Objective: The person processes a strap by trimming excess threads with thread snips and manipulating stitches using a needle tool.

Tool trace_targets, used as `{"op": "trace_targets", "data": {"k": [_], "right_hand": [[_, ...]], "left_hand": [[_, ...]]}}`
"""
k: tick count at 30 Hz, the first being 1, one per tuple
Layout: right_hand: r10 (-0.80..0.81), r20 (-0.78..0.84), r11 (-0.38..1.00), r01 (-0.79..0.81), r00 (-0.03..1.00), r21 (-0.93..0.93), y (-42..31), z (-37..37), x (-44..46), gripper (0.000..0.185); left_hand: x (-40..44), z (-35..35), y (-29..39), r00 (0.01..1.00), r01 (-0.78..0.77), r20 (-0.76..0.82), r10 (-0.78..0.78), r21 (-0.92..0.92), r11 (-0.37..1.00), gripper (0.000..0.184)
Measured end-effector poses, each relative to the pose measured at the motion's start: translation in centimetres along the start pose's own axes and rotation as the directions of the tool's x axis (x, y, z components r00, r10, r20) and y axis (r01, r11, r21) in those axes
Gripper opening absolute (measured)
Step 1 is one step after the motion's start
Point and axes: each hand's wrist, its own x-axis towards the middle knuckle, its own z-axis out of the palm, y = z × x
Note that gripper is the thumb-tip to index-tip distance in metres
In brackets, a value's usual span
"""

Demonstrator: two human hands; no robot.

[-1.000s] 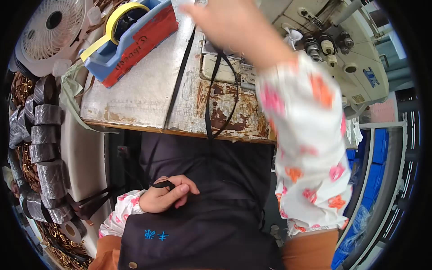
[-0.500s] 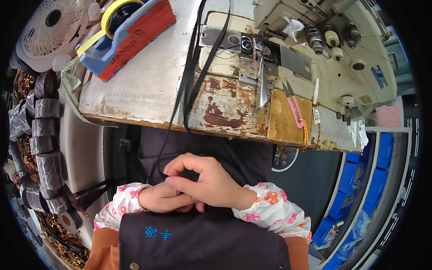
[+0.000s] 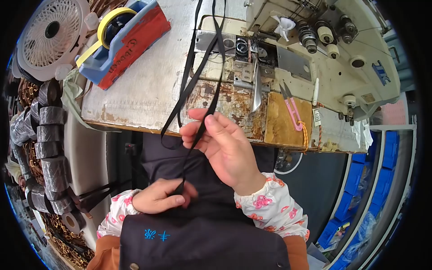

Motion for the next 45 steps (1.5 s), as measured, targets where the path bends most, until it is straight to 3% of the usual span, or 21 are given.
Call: {"op": "trace_targets", "data": {"k": [2,3,4,5,6,7,9,10,12,26,29,30,31,32,34,38,45], "right_hand": [[-0.023,-0.059,0.999,0.021,0.998,-0.036,0.1,0.0,-0.2,0.028],[-0.049,-0.081,0.99,0.038,0.996,-0.137,0.3,0.1,-0.4,0.027],[-0.077,-0.1,0.97,0.052,0.992,-0.236,0.5,0.3,-0.5,0.027],[-0.102,-0.145,0.937,0.046,0.984,-0.346,0.7,0.7,-0.6,0.025],[-0.102,-0.145,0.937,0.046,0.984,-0.346,0.8,0.7,-0.7,0.025],[-0.154,-0.125,0.886,0.081,0.98,-0.457,0.9,0.6,-0.8,0.025],[-0.208,-0.099,0.816,0.117,0.973,-0.566,0.7,0.3,-0.7,0.025],[-0.229,-0.114,0.794,0.118,0.967,-0.596,0.4,0.0,-0.7,0.025],[-0.247,-0.127,0.772,0.116,0.961,-0.625,0.2,-0.3,-0.7,0.025],[-0.28,-0.168,0.789,0.127,0.945,-0.602,0.3,-0.9,-0.5,0.02],[-0.254,-0.18,0.808,0.106,0.95,-0.58,0.4,-1.6,-0.6,0.02],[-0.227,-0.181,0.821,0.089,0.957,-0.563,0.4,-1.8,-0.6,0.02],[-0.226,-0.181,0.821,0.088,0.957,-0.564,0.3,-1.5,-0.6,0.02],[-0.131,-0.192,0.885,0.027,0.973,-0.465,0.2,-1.0,-0.6,0.021],[-0.034,-0.192,0.931,-0.039,0.981,-0.362,0.3,-0.6,-0.6,0.022],[0.012,-0.13,0.94,-0.056,0.991,-0.338,1.0,-0.9,-0.5,0.02],[-0.102,0.033,0.97,0.107,0.994,-0.219,1.0,-1.0,-0.6,0.024]], "left_hand": [[0.1,0.4,0.4,0.904,0.068,-0.42,-0.079,-0.042,0.997,0.03],[0.6,0.4,0.8,0.864,0.017,-0.502,-0.034,-0.037,0.999,0.046],[0.8,0.5,1.0,0.806,-0.03,-0.592,0.003,-0.037,0.999,0.039],[1.2,0.4,1.3,0.786,0.009,-0.613,0.081,0.142,0.99,0.035],[1.5,0.2,1.7,0.769,0.053,-0.618,0.163,0.316,0.947,0.03],[1.4,0.2,2.0,0.769,0.053,-0.618,0.164,0.317,0.947,0.03],[1.3,0.1,2.4,0.801,0.145,-0.574,-0.169,-0.088,0.986,0.023],[1.2,-0.2,2.4,0.803,0.142,-0.572,-0.168,-0.09,0.986,0.023],[0.7,-1.0,2.3,0.929,0.061,-0.295,-0.223,-0.472,0.88,0.03],[0.6,-1.1,2.0,0.943,0.051,-0.258,-0.209,-0.508,0.86,0.032],[0.6,-0.8,2.3,0.899,0.061,-0.374,-0.229,-0.411,0.91,0.027],[0.7,-0.7,2.3,0.835,0.053,-0.55,0.027,0.129,0.99,0.031],[0.8,-0.6,2.4,0.762,0.116,-0.554,0.336,0.626,0.771,0.036],[0.7,-0.7,2.1,0.762,0.116,-0.555,0.335,0.625,0.772,0.036],[0.7,-1.1,1.2,0.701,0.074,-0.316,0.639,0.924,0.376,0.046],[0.5,-0.6,1.1,0.601,0.012,-0.232,0.765,0.959,0.282,0.04],[0.5,0.1,0.0,0.567,0.007,-0.228,0.791,0.962,0.272,0.038]]}}
